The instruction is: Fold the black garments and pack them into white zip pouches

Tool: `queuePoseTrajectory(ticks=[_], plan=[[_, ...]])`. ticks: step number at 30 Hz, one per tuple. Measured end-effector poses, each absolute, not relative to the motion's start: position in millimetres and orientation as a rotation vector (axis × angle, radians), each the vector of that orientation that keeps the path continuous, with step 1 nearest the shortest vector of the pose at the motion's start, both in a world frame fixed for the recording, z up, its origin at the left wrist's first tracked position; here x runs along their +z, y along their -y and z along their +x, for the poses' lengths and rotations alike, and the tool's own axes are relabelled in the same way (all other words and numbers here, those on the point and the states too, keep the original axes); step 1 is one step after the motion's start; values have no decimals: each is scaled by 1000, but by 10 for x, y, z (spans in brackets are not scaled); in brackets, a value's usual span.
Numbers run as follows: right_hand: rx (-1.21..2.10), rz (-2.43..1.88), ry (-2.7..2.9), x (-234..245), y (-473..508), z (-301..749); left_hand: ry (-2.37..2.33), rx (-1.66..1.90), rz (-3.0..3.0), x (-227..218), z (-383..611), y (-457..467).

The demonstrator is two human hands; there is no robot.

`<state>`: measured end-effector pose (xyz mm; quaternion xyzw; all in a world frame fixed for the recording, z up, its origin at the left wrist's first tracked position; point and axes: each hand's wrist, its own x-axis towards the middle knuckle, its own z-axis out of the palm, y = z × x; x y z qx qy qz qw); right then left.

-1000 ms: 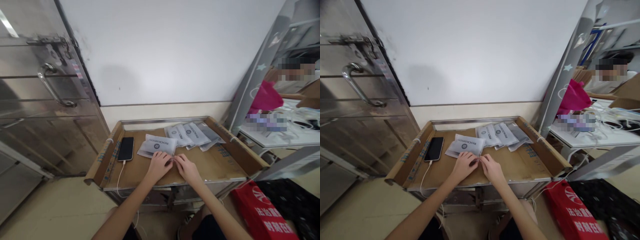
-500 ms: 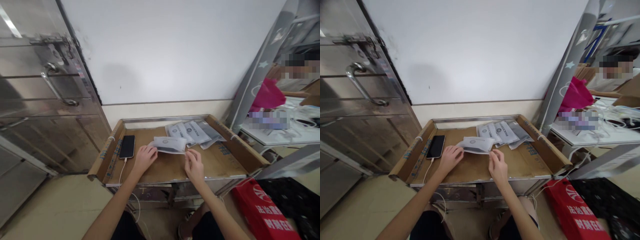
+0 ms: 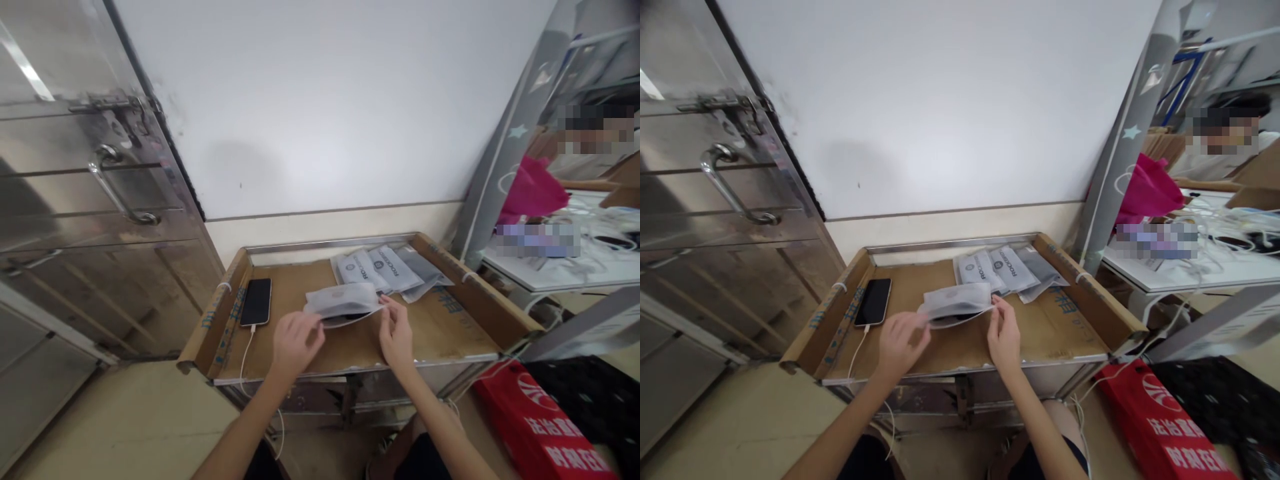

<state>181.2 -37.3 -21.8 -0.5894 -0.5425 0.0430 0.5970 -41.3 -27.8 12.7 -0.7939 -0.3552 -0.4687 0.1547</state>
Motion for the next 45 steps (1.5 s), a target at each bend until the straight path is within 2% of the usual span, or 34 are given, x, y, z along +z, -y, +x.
queuePoseTrajectory(ticks=[4, 10, 18, 26, 32, 35, 38, 41, 45], plan=[[230, -1404, 1236, -207, 376, 1823, 913, -1267, -2682, 101, -119, 406], [216, -1416, 1331, -205, 391, 1806, 1198, -1182, -2692, 24, -32, 182], [32, -1336, 1624, -153, 413, 1743, 1398, -806, -2746, 52, 126, -256], [-183, -1341, 2011, -141, 415, 1744, 1155, -875, -2747, -53, -197, -18], [-304, -1349, 2071, -55, -112, 1622, 957, -1212, -2818, 15, -549, 231], [-321, -1450, 1997, 16, -375, 1528, 1282, -1696, -2703, 77, -500, 243], [-280, -1469, 1873, 133, -329, 1487, 1770, -2233, -2279, 156, -388, 190], [20, -1369, 1640, 264, 59, 1459, 2053, -2453, -2088, 223, -313, 166], [772, -1128, 1445, 383, 584, 1336, 1907, -2332, -2456, 271, -160, 307]])
